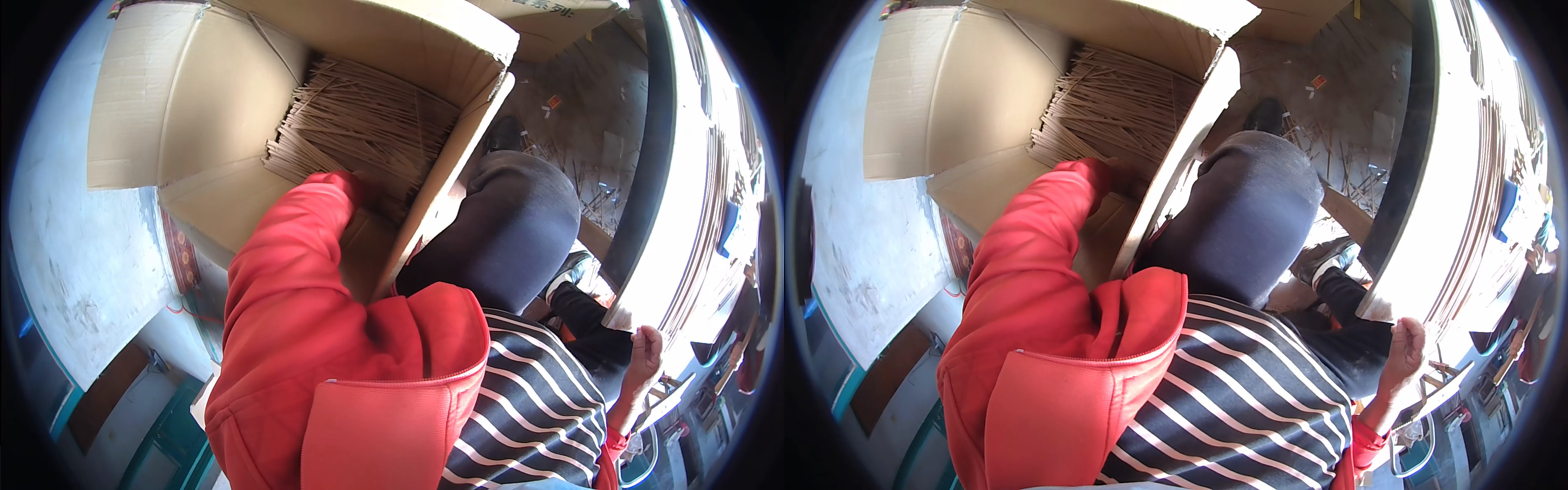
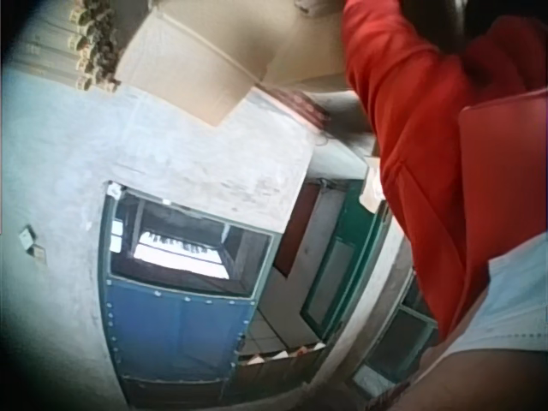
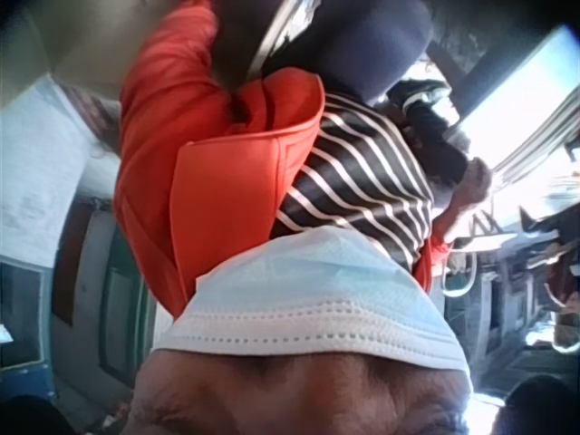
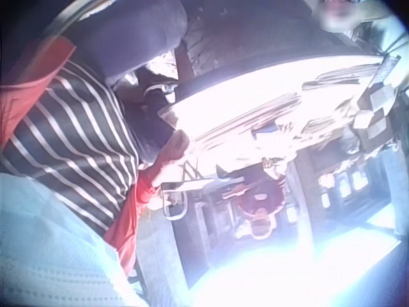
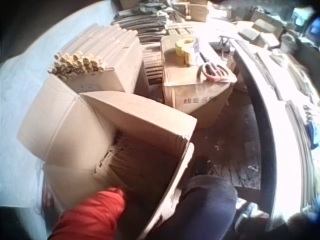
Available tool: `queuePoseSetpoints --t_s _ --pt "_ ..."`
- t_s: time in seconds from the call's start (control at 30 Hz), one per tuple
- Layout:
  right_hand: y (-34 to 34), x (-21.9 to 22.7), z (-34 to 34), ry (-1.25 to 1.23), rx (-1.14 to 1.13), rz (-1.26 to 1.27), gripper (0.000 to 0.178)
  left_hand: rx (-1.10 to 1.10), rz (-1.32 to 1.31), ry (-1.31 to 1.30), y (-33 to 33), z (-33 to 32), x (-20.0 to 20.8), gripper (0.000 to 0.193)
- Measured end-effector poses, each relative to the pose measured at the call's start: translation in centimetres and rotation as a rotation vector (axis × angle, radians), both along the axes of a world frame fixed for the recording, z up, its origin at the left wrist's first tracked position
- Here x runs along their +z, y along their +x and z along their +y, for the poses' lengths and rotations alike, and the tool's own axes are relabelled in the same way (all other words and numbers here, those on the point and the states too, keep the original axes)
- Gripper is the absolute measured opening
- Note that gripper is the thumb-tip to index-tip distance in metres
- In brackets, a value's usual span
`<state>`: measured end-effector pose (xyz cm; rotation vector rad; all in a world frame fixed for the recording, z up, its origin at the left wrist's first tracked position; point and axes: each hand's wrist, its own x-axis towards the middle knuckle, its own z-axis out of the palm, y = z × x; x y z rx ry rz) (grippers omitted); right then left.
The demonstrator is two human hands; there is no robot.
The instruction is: The person gathers thin wooden sticks from a table, aligns them into bundles, and wraps each bundle with a small paper label. The person places the finished bundles into a cardboard box and repeats the process.
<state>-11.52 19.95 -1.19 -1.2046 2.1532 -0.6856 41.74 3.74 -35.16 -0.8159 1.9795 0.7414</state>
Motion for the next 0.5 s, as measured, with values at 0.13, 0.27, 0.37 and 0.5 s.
queuePoseSetpoints --t_s 0.13,0.27,0.37,0.5 --pt "-0.6 0.0 0.6 -0.010 -0.005 -0.007 0.012 -0.039 0.013 0.023 -0.4 -0.6 0.7 0.034" --pt "-0.5 -0.1 0.8 -0.025 -0.016 -0.039 0.012 -0.070 0.046 0.051 -0.6 -2.6 2.5 0.033" --pt "-1.0 -0.8 1.5 -0.046 -0.046 -0.092 0.012 -0.009 0.131 0.059 -0.7 -4.7 5.5 0.033" --pt "-0.9 -0.8 1.2 -0.076 -0.026 -0.104 0.012 0.192 0.176 -0.103 1.2 -7.1 7.1 0.029"
